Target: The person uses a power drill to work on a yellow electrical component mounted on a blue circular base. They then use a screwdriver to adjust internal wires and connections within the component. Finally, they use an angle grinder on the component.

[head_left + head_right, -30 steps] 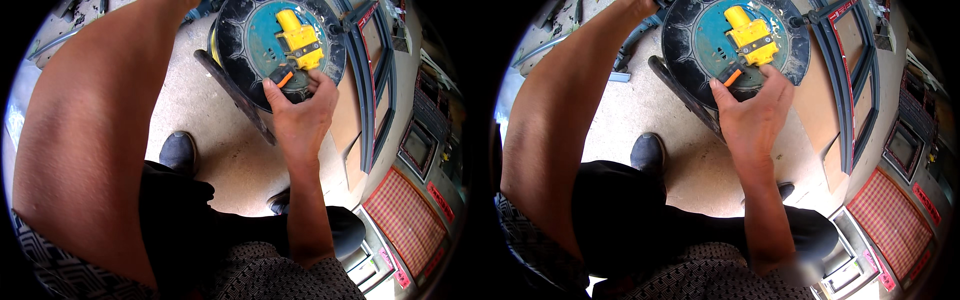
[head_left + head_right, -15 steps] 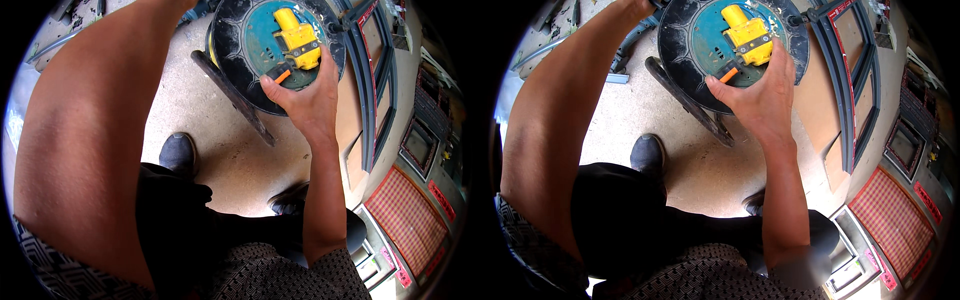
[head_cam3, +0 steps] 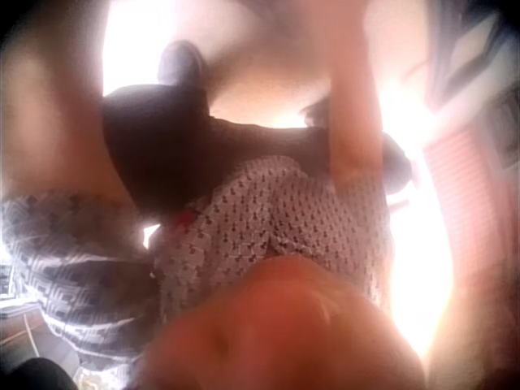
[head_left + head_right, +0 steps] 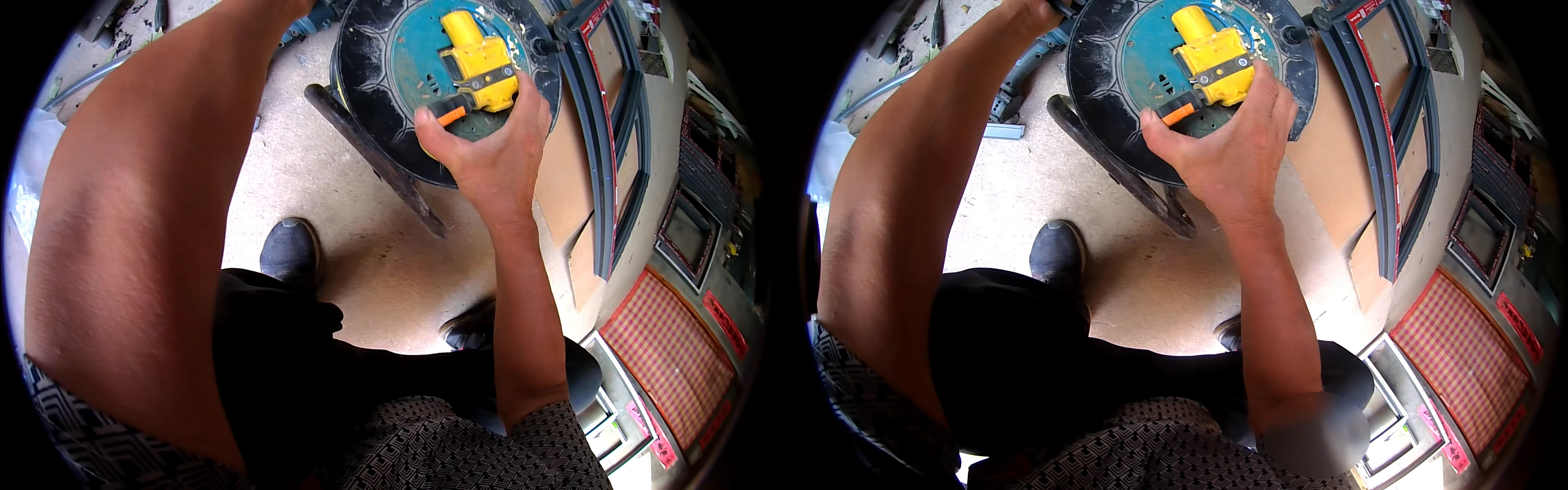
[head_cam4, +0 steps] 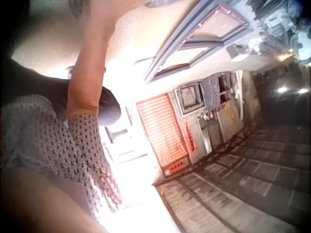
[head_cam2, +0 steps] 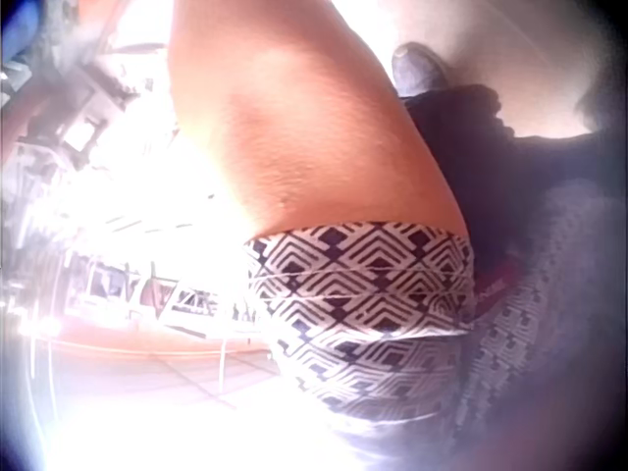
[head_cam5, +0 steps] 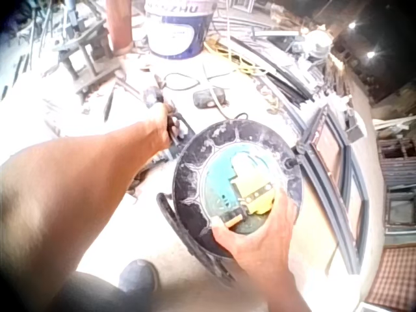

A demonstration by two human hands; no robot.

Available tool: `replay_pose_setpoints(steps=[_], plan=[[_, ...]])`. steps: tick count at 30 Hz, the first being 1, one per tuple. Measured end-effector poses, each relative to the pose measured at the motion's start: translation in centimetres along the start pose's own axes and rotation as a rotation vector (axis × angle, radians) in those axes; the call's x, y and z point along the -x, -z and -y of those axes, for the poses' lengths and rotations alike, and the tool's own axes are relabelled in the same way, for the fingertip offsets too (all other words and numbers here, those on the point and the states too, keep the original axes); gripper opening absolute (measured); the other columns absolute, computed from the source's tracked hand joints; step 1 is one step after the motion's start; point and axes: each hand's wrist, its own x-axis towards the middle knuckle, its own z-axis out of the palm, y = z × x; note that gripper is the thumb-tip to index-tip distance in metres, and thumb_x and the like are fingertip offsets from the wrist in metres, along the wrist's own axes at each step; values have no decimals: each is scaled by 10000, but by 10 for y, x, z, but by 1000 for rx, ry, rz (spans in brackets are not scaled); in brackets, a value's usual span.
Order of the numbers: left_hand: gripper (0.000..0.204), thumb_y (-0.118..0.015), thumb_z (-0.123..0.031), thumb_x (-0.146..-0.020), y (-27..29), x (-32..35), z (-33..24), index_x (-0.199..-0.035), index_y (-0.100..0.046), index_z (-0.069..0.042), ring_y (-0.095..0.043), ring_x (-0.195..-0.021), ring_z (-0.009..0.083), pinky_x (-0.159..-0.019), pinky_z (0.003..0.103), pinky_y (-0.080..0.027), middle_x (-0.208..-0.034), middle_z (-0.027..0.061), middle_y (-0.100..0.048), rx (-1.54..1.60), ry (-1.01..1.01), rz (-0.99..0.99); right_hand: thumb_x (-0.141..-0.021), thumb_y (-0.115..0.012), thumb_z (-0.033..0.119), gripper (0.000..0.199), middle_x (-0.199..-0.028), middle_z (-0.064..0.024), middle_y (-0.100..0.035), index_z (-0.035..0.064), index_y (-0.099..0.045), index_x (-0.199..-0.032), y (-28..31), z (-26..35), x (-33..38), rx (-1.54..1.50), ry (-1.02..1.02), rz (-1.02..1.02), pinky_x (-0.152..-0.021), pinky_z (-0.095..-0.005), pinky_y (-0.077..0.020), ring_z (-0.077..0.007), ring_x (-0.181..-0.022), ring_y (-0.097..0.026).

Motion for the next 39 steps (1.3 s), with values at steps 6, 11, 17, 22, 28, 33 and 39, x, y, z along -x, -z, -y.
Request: replay_pose_setpoints(steps=[6,11,17,22,28,33,39], plan=[[396,-454,-471,-1054,-1,0,-6,-783,-498,-186,-408,-417,120,-344,240,-291,-547,-29,-406,18,-27,12,-650,-916,436,1020,-1255,-256,-496,-92,-427,-1373,-2,-2,-2,-3,16,-12,-1047,-500,-409,-375,-1203,-456],[406,-454,-482,-1056,-5,0,-12,-783,-500,-186,-408,-416,120,-343,240,-291,-546,-29,-404,27,-58,28,-634,-915,427,1009,-1203,-242,-515,-88,-430,-1353,-4,-4,-4,-2,53,-40,-1031,-514,-398,-374,-1173,-453],[418,-454,-496,-1060,-11,-7,-15,-783,-502,-186,-409,-415,121,-341,239,-291,-546,-28,-402,17,-88,50,-637,-911,406,957,-1177,-222,-525,-73,-453,-1327,-9,-10,-3,-8,57,-84,-1021,-485,-404,-361,-1133,-473],[456,-449,-550,-1062,-11,-23,-34,-782,-507,-195,-415,-411,124,-338,239,-291,-541,-27,-399,33,-162,105,-659,-913,389,925,-1191,-220,-524,-68,-465,-1327,-4,-3,-3,-12,66,-91,-1019,-461,-430,-349,-1149,-481],[620,-288,-695,-1042,-9,-19,-35,-833,-523,-160,-446,-423,156,-337,229,-305,-564,13,-454,-87,-168,45,-657,-909,375,925,-1184,-211,-533,-66,-458,-1334,-6,-4,-3,-7,62,-89,-1008,-466,-433,-350,-1142,-483],[325,-461,-443,-1064,-10,-13,-38,-990,-451,-128,-518,-538,160,-436,273,-391,-756,41,-512,9,-165,-14,-656,-908,367,922,-1175,-211,-540,-65,-456,-1334,-4,-6,-4,-14,61,-89,-1011,-478,-425,-358,-1138,-485],[262,-489,-393,-1062,-15,8,-40,-1060,-407,-144,-535,-578,144,-475,281,-429,-844,41,-505,22,-145,-23,-649,-907,357,915,-1196,-222,-541,-54,-458,-1333,-3,-7,-5,-35,77,-96,-1021,-498,-414,-381,-1150,-485]])
